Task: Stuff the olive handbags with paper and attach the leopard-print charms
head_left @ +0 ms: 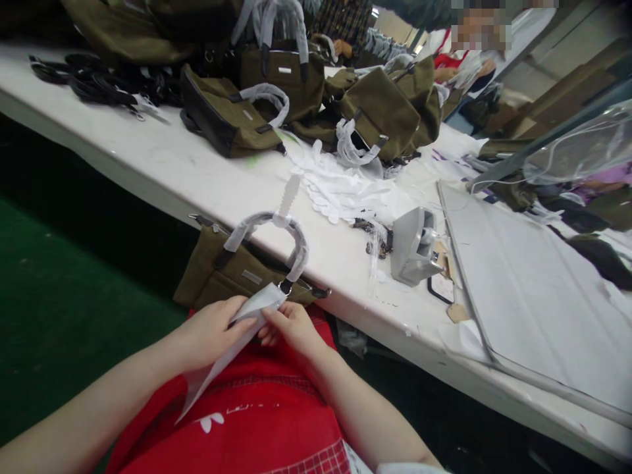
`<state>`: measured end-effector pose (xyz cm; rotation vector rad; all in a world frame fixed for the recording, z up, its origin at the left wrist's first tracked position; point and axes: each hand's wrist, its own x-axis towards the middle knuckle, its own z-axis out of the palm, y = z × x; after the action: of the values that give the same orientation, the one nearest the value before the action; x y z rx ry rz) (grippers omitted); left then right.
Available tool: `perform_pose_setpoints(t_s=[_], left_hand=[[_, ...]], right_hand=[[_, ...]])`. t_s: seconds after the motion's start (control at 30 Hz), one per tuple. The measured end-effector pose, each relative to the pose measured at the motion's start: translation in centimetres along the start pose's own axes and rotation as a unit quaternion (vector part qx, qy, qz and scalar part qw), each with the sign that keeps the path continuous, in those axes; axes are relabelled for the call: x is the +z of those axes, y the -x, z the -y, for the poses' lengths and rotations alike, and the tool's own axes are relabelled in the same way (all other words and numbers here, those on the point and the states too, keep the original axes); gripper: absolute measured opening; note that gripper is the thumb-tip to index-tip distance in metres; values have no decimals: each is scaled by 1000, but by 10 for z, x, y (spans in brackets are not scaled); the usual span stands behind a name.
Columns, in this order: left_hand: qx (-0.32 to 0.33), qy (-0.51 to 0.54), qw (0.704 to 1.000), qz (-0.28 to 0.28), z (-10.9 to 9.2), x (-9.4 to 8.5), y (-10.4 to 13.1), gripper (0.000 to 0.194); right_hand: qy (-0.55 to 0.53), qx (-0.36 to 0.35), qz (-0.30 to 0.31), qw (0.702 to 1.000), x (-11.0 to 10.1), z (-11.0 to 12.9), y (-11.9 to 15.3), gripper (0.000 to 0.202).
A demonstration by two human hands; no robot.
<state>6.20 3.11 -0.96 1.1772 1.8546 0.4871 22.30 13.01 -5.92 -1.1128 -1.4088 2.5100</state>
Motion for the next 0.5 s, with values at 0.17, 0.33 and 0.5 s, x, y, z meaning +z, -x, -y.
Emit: perform_pose_setpoints(t_s=[0.17, 0.33, 0.5], left_hand=[[-6, -86, 996, -14, -5, 4, 6, 60], [26, -220, 975, -32, -9, 16, 7, 55], [22, -353, 933, -73, -20, 27, 11, 56]], right_hand=[[5, 26, 26, 999, 7, -6, -5, 64], [36, 23, -35, 998, 19, -10, -7, 51], [54, 6, -77, 996, 30, -9, -8, 46]])
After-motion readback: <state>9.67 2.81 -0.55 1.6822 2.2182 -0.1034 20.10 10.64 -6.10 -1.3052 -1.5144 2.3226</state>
